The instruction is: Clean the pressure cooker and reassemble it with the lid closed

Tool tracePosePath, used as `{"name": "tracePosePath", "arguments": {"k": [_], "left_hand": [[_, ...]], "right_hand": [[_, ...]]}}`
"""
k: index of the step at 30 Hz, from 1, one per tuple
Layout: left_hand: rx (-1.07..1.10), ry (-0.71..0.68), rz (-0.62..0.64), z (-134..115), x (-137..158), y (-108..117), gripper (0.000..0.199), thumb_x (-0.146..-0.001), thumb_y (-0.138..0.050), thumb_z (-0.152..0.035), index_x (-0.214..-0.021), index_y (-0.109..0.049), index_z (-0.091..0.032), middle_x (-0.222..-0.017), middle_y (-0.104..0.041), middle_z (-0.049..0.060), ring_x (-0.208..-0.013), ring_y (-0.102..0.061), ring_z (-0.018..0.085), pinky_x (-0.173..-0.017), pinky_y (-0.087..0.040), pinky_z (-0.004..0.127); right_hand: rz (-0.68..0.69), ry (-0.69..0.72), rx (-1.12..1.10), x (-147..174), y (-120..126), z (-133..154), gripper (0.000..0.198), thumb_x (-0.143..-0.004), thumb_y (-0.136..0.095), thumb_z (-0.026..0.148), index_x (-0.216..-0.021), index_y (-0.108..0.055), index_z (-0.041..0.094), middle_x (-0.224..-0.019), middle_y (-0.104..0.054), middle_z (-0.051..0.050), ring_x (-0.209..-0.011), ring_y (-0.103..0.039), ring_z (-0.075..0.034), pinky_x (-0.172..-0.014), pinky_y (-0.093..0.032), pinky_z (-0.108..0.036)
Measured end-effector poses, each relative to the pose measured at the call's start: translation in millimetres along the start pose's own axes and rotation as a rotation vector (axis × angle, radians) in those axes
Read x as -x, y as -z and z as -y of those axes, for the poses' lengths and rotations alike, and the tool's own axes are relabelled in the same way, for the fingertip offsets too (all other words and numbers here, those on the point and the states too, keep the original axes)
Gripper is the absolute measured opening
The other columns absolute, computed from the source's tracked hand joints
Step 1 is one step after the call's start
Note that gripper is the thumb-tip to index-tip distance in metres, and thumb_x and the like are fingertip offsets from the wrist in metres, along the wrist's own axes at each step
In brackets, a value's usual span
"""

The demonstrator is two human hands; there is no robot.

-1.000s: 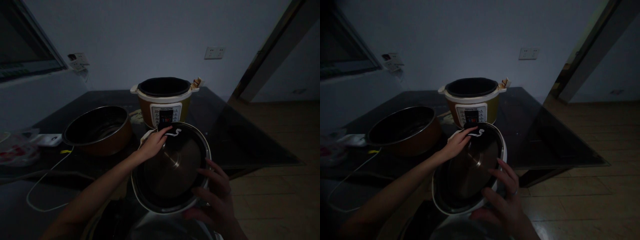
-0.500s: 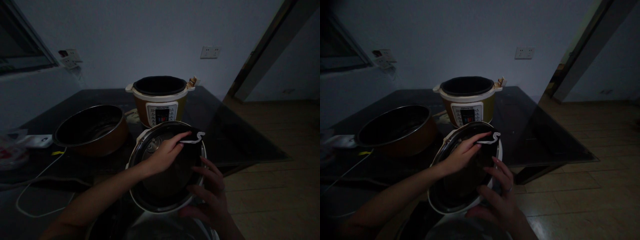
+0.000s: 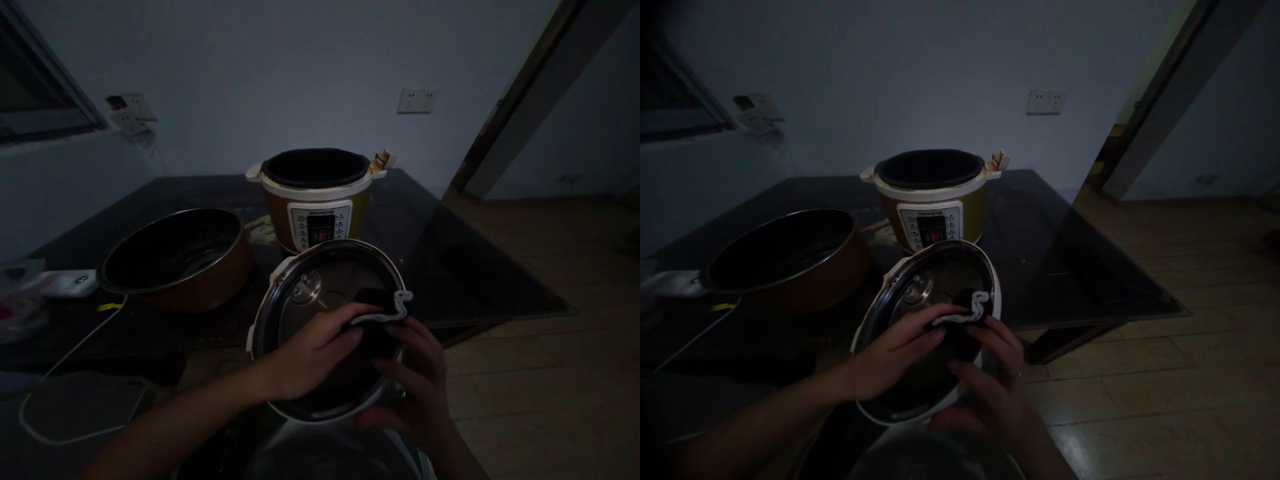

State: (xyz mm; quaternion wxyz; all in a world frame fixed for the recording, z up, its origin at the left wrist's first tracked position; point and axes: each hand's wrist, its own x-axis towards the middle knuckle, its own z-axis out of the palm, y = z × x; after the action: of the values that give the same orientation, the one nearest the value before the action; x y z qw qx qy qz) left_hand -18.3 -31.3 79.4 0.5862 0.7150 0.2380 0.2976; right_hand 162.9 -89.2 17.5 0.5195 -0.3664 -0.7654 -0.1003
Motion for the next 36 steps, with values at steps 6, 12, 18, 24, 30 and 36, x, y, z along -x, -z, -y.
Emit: {"name": "tracePosePath", "arguments": {"k": [6, 12, 18, 24, 30, 36], "left_hand": [[-0.117, 0.087, 0.067, -9.9, 29.0, 3.4, 0.036, -0.097, -0.046, -0.034, -0.129, -0.059, -0.026, -0.118, -0.069, 0.004, -0.105, -0.064, 0.020, -0.093, -0.048, 0.034], [-0.273, 0.159, 0.090, -8.5, 63.6, 11.2, 0.033, -0.094, -0.046, -0.025, -0.124, -0.062, -0.027, -0.116, -0.071, 0.002, -0.105, -0.065, 0.019, -0.092, -0.049, 0.032], [-0.231, 0.166, 0.127, -12.5, 62.2, 6.8, 0.038, -0.097, -0.044, -0.026, -0.133, -0.054, -0.028, -0.125, -0.067, 0.004, -0.111, -0.063, 0.018, -0.096, -0.047, 0.032], [-0.242, 0.014, 0.181, -12.5, 32.6, -1.5, 0.044, -0.097, -0.041, -0.017, -0.140, -0.045, -0.025, -0.126, -0.066, 0.004, -0.107, -0.064, 0.014, -0.093, -0.048, 0.027], [-0.370, 0.025, 0.227, -17.6, 32.5, -5.2, 0.048, -0.095, -0.040, -0.015, -0.142, -0.042, -0.021, -0.123, -0.067, 0.009, -0.106, -0.065, 0.017, -0.090, -0.050, 0.029], [-0.437, 0.143, 0.163, -15.4, 67.1, 1.7, 0.050, -0.089, -0.046, -0.010, -0.136, -0.051, -0.027, -0.130, -0.064, 0.003, -0.113, -0.062, 0.017, -0.095, -0.049, 0.029]], "right_hand": [[-0.130, -0.041, -0.083, 4.7, -7.1, -4.5, 0.039, -0.081, -0.064, 0.055, -0.105, -0.055, 0.025, -0.125, -0.045, -0.009, -0.133, -0.040, -0.035, -0.098, -0.047, -0.056], [-0.076, -0.056, -0.146, 5.9, -5.2, -10.4, 0.065, -0.074, -0.070, 0.059, -0.124, -0.047, 0.025, -0.125, -0.052, -0.013, -0.130, -0.043, -0.037, -0.097, -0.045, -0.062], [-0.030, -0.071, -0.097, 2.3, -2.3, -9.7, 0.058, -0.074, -0.068, 0.063, -0.113, -0.052, 0.023, -0.112, -0.056, -0.010, -0.129, -0.044, -0.036, -0.095, -0.047, -0.056], [-0.085, -0.108, -0.091, 1.5, -2.0, -11.9, 0.063, -0.071, -0.068, 0.066, -0.116, -0.053, 0.025, -0.109, -0.059, -0.009, -0.120, -0.053, -0.036, -0.092, -0.049, -0.058], [-0.138, -0.091, -0.124, 2.8, -1.0, -16.2, 0.068, -0.066, -0.075, 0.064, -0.116, -0.052, 0.023, -0.106, -0.060, -0.009, -0.117, -0.054, -0.034, -0.090, -0.049, -0.055], [-0.054, -0.053, -0.035, 3.3, 2.3, -16.3, 0.041, -0.085, -0.055, 0.061, -0.101, -0.058, 0.024, -0.110, -0.051, -0.008, -0.126, -0.045, -0.034, -0.089, -0.049, -0.051]]}}
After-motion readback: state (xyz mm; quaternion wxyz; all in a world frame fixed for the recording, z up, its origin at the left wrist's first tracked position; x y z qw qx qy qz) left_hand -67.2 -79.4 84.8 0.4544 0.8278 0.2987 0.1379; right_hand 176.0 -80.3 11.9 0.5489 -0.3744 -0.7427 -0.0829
